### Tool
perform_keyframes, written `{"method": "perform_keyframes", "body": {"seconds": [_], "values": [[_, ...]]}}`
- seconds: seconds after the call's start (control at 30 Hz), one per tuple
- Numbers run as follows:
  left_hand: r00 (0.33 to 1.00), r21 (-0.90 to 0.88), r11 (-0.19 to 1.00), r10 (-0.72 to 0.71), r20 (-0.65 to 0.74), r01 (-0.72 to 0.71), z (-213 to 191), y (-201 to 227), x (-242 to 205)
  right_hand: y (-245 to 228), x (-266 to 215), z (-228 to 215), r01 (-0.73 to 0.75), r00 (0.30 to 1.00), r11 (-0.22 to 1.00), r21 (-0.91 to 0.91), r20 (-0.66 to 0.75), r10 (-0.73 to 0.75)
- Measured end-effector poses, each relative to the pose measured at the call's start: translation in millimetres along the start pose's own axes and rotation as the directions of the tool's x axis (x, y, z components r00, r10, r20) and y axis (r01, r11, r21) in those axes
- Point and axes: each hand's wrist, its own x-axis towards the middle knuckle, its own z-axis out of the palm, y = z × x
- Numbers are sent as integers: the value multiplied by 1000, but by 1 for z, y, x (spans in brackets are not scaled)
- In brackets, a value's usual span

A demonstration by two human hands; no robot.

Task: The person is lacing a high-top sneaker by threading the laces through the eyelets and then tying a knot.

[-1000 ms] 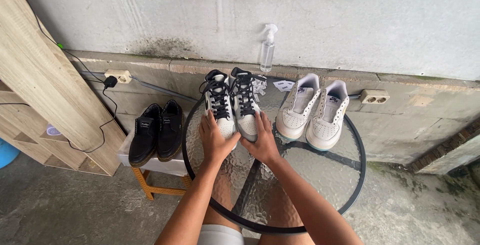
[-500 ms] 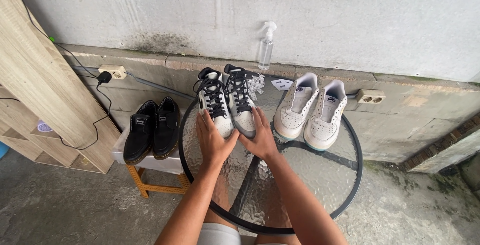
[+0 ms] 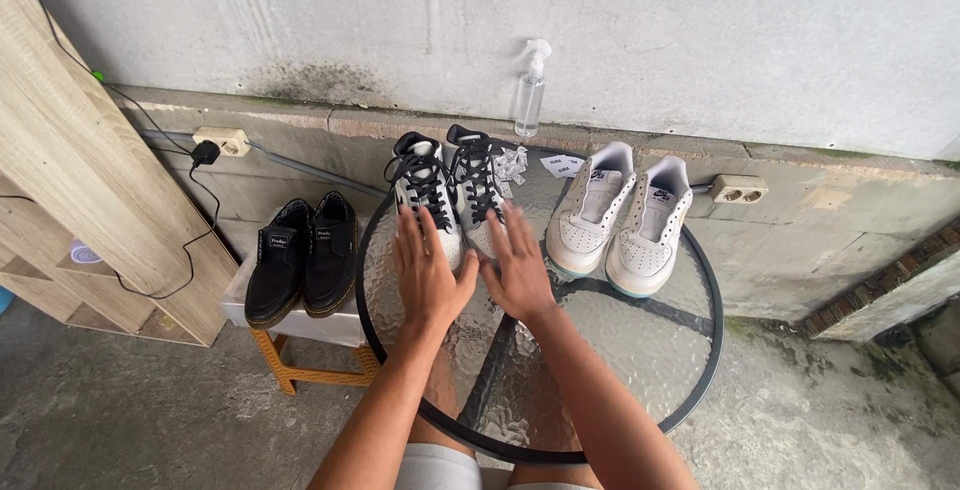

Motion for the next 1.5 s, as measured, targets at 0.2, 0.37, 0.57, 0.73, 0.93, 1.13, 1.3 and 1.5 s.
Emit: {"method": "perform_keyframes", "body": {"seconds": [0.2, 0.37, 0.57, 0.73, 0.93, 1.13, 1.3, 1.5], "values": [[999, 101, 995, -20, 44, 16, 17, -8, -6, 0, -6, 5, -15, 999, 1000, 25, 32, 14], [999, 99, 995, -23, 46, 18, 19, -11, -6, -1, -6, 5, -27, 999, 1000, 13, 26, 27], [995, 22, 1000, -17, 101, 15, 1, -10, 2, 2, -6, 6, -40, 999, 996, 77, 17, 39], [992, -38, 998, 58, 108, -55, -13, -23, 9, 2, -4, 0, -79, 997, 975, 207, 10, 78], [950, -313, 934, -70, 305, 170, -33, -43, 18, 0, 1, -8, -420, 907, 837, 351, 173, 383], [950, -346, 917, -92, 300, 198, -32, -47, 17, -14, 3, -17, -436, 899, 842, 318, 200, 390], [963, -382, 905, -92, 252, 187, -28, -52, 16, -40, 6, -34, -381, 919, 885, 268, 208, 333], [976, -395, 904, -87, 200, 161, -27, -52, 12, -36, 4, -26, -350, 935, 899, 265, 152, 320]]}}
